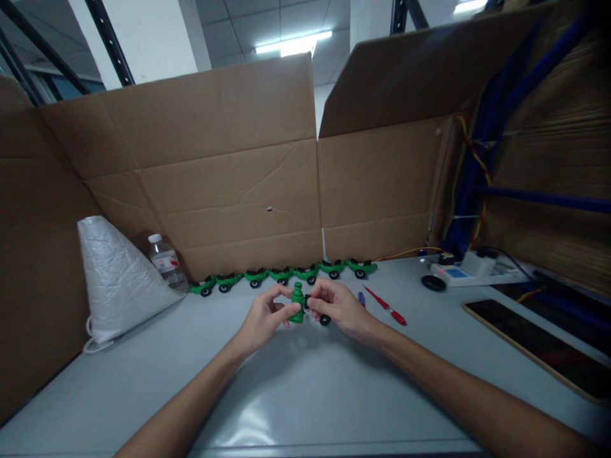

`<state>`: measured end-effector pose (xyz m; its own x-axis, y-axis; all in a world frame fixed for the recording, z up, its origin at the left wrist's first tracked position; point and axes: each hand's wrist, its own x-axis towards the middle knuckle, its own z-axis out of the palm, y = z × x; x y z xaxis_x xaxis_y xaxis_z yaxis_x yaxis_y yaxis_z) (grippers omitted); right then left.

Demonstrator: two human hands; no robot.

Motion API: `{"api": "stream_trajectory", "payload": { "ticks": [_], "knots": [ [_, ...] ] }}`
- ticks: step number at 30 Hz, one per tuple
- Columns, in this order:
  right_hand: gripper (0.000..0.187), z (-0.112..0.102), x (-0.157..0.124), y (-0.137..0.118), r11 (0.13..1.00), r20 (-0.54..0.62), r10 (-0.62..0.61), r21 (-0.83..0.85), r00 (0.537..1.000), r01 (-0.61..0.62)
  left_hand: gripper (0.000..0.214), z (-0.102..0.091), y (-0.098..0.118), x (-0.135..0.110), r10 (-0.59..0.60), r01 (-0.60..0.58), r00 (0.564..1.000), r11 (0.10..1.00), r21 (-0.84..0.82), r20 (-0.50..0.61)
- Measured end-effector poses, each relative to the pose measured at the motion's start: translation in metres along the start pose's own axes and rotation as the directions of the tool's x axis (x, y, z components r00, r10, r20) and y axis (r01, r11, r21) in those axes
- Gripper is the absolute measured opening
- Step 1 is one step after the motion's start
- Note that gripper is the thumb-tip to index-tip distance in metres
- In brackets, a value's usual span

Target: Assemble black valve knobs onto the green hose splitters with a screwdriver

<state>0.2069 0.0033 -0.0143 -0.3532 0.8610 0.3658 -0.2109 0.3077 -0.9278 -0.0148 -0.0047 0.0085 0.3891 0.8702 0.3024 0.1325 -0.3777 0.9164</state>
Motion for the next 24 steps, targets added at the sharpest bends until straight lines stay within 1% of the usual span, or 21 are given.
{"api": "stream_trajectory", "payload": {
  "ticks": [7,11,13,16,18,19,21,24],
  "knots": [
    [0.045,0.001,0.000,0.000,0.994,-0.015,-0.067,-0.090,0.998,0.065,0.040,0.002,0.006,0.002,-0.036,0.035,0.999,0.999,-0.036,0.000],
    [0.036,0.004,-0.003,-0.006,0.976,0.002,-0.113,-0.189,0.994,0.111,0.042,0.003,0.010,0.001,-0.072,0.073,0.997,0.992,-0.101,0.008],
    [0.028,0.005,-0.006,-0.011,0.946,0.019,-0.142,-0.290,0.990,0.142,0.044,0.004,0.011,0.000,-0.116,0.118,0.993,0.981,-0.155,0.027],
    [0.017,0.005,-0.010,-0.017,0.856,0.052,-0.200,-0.478,0.978,0.200,0.049,0.006,0.012,-0.001,-0.191,0.201,0.980,0.947,-0.251,0.063],
    [0.013,0.005,-0.011,-0.021,0.807,0.064,-0.226,-0.547,0.972,0.224,0.050,0.008,0.014,0.000,-0.206,0.219,0.976,0.932,-0.289,0.073],
    [0.012,0.005,-0.011,-0.023,0.797,0.061,-0.234,-0.560,0.970,0.227,0.050,0.009,0.016,0.000,-0.195,0.207,0.978,0.933,-0.294,0.069],
    [0.013,0.005,-0.011,-0.028,0.786,0.035,-0.248,-0.577,0.968,0.222,0.049,0.013,0.020,0.001,-0.143,0.148,0.989,0.947,-0.285,0.040],
    [0.022,0.008,-0.010,-0.032,0.740,0.020,-0.267,-0.636,0.964,0.218,0.045,0.016,0.024,0.002,-0.058,0.055,0.998,0.969,-0.239,-0.004]
  ]
}}
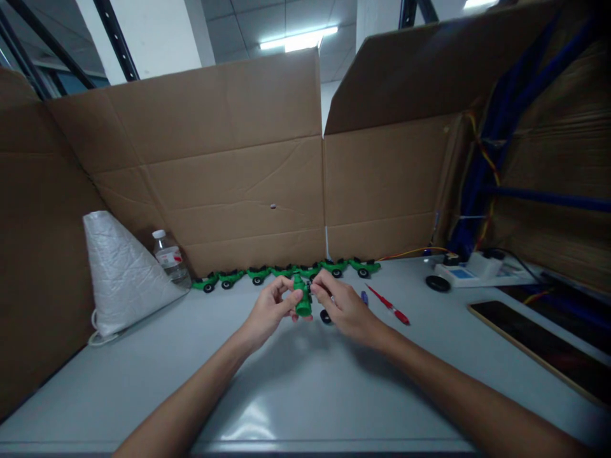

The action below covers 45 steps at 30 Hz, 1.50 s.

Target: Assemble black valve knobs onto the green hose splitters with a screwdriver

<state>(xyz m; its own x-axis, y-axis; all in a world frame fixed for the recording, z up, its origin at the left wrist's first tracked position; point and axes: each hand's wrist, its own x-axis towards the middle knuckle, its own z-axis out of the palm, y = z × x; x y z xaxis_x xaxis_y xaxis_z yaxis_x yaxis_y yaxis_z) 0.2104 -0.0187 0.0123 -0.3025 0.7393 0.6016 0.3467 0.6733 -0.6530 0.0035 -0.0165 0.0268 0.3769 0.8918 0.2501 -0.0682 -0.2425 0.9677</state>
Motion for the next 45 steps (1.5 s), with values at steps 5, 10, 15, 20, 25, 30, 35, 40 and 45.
{"api": "stream_trajectory", "payload": {
  "ticks": [5,10,15,20,25,30,35,40,45],
  "knots": [
    [0.029,0.010,-0.005,0.000,0.998,0.015,0.029,-0.052,0.999,-0.029,0.046,-0.003,-0.008,-0.001,0.023,-0.026,0.999,0.996,0.080,0.033],
    [0.031,0.020,-0.009,0.004,0.993,-0.020,0.114,0.018,0.993,-0.113,0.044,-0.003,-0.018,-0.002,0.069,-0.072,0.997,0.992,0.099,0.038],
    [0.029,0.017,-0.008,0.000,0.998,-0.022,0.053,-0.013,0.998,-0.053,0.042,0.004,-0.010,-0.007,0.101,-0.101,0.995,0.987,0.121,0.007],
    [0.024,0.011,-0.007,0.001,0.978,-0.021,-0.116,-0.179,0.993,0.110,0.040,0.008,0.005,-0.010,0.066,-0.069,0.997,0.995,0.065,0.046],
    [0.025,0.011,-0.008,0.009,0.950,0.027,-0.170,-0.263,0.985,0.171,0.041,0.005,0.008,-0.011,-0.073,0.076,0.989,0.997,-0.021,0.131],
    [0.028,0.012,-0.008,0.008,0.990,0.048,-0.099,-0.094,0.994,0.103,0.042,0.003,-0.002,-0.010,0.040,-0.046,0.996,0.996,0.075,0.085],
    [0.042,0.014,-0.006,0.007,0.980,0.070,0.059,0.185,0.996,-0.071,0.029,-0.001,-0.006,-0.014,0.230,-0.234,0.972,0.903,0.361,0.052],
    [0.057,0.023,-0.002,0.017,0.826,0.208,0.211,0.485,0.955,-0.288,0.022,-0.006,0.006,-0.019,0.309,-0.335,0.941,0.797,0.503,0.137],
    [0.052,0.025,-0.004,0.016,0.844,0.150,0.199,0.477,0.969,-0.247,0.025,-0.003,0.008,-0.019,0.308,-0.309,0.948,0.814,0.491,0.087]
  ]
}}
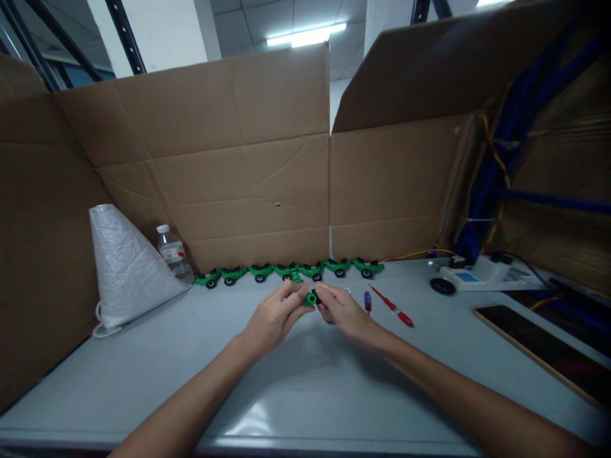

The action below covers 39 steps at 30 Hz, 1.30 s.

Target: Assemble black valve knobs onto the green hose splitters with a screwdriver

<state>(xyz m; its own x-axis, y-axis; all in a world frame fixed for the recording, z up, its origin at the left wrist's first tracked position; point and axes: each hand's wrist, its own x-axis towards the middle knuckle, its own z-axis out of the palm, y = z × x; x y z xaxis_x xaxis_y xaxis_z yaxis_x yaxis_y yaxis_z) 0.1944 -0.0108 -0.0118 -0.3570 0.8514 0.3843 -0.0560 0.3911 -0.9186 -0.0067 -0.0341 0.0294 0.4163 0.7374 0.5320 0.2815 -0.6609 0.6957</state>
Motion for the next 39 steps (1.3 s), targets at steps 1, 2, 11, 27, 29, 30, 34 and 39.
{"api": "stream_trajectory", "payload": {
  "ticks": [1,2,11,27,29,30,34,39],
  "knots": [
    [0.051,0.000,-0.002,-0.002,0.996,-0.024,-0.047,-0.077,0.999,0.045,0.024,0.002,-0.001,0.000,-0.011,0.010,0.999,1.000,-0.029,-0.031],
    [0.048,0.000,-0.003,-0.005,0.983,-0.047,-0.095,-0.165,0.994,0.086,0.024,0.005,-0.002,0.000,-0.028,0.024,0.998,0.998,-0.063,-0.060],
    [0.024,0.002,-0.010,-0.014,0.724,-0.028,-0.334,-0.648,0.942,0.237,0.044,0.009,0.001,0.006,-0.276,0.317,0.948,0.803,-0.504,0.157],
    [0.029,-0.019,-0.001,-0.010,0.537,0.114,-0.333,-0.793,0.936,0.288,0.044,0.012,-0.018,0.013,-0.359,0.378,0.920,0.700,-0.606,0.159],
    [0.030,-0.027,0.001,-0.009,0.523,0.076,-0.325,-0.816,0.943,0.246,0.042,0.009,-0.023,0.013,-0.384,0.371,0.914,0.664,-0.649,0.129],
    [0.031,-0.032,0.002,-0.008,0.504,0.050,-0.327,-0.836,0.944,0.219,0.042,0.007,-0.025,0.014,-0.408,0.376,0.905,0.641,-0.669,0.118],
    [0.029,-0.053,0.008,-0.003,0.419,-0.058,-0.336,-0.903,0.940,0.094,0.041,-0.002,-0.033,0.016,-0.508,0.408,0.853,0.512,-0.756,0.117],
    [0.024,-0.068,0.013,0.003,0.320,-0.142,-0.278,-0.946,0.950,-0.047,0.042,-0.009,-0.036,0.018,-0.554,0.467,0.802,0.349,-0.812,0.223]
  ]
}}
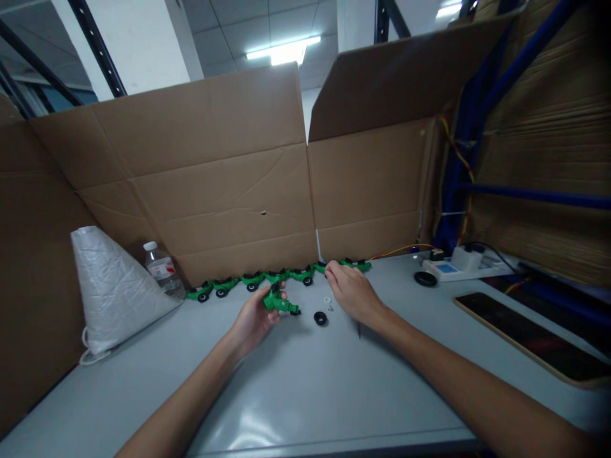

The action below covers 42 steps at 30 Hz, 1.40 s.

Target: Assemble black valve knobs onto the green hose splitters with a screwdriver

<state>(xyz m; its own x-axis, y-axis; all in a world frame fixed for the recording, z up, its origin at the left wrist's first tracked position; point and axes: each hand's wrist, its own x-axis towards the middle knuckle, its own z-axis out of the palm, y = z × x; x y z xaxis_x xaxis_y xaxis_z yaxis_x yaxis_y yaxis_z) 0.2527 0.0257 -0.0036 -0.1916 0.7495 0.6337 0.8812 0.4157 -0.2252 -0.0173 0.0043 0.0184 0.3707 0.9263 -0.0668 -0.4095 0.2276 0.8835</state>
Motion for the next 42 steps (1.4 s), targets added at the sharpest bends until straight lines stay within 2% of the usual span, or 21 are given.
{"api": "stream_trajectory", "payload": {
  "ticks": [5,10,13,16,20,23,29,35,42],
  "knots": [
    [0.024,0.003,0.000,0.006,0.984,0.093,0.068,-0.168,0.993,-0.052,0.049,0.005,0.002,-0.003,0.014,-0.014,1.000,1.000,0.027,0.008],
    [0.025,0.007,-0.003,0.012,0.975,0.154,0.067,-0.219,0.986,-0.032,0.045,0.006,0.003,-0.004,0.087,-0.087,0.996,0.994,0.072,0.007],
    [0.024,0.009,-0.003,0.014,0.983,0.207,0.043,-0.182,0.977,-0.005,0.047,0.003,0.002,-0.002,0.089,-0.090,0.996,0.994,0.057,0.024],
    [0.019,0.008,-0.005,0.016,0.994,0.280,-0.035,-0.088,0.959,0.062,0.048,0.001,0.002,-0.001,0.088,-0.089,0.996,0.995,0.040,0.032],
    [0.012,0.004,-0.008,0.017,0.979,0.397,-0.205,0.067,0.895,0.194,0.047,0.003,0.002,-0.003,0.114,-0.113,0.993,0.992,0.063,-0.009],
    [0.010,0.000,-0.009,0.018,0.968,0.446,-0.253,0.111,0.858,0.227,0.047,0.004,0.003,-0.003,0.127,-0.125,0.992,0.989,0.079,-0.021],
    [0.003,0.000,-0.011,0.018,0.960,0.480,-0.279,0.138,0.831,0.243,0.047,0.003,0.000,-0.003,0.126,-0.123,0.992,0.988,0.098,-0.025],
    [0.006,0.011,-0.013,0.021,0.965,0.487,-0.263,0.119,0.833,0.235,0.047,0.006,-0.001,-0.005,0.119,-0.113,0.992,0.986,0.121,-0.046],
    [0.004,0.007,-0.012,0.018,0.969,0.499,-0.246,0.125,0.831,0.212,0.046,0.008,0.000,-0.005,0.136,-0.123,0.987,0.980,0.154,-0.079]
  ]
}}
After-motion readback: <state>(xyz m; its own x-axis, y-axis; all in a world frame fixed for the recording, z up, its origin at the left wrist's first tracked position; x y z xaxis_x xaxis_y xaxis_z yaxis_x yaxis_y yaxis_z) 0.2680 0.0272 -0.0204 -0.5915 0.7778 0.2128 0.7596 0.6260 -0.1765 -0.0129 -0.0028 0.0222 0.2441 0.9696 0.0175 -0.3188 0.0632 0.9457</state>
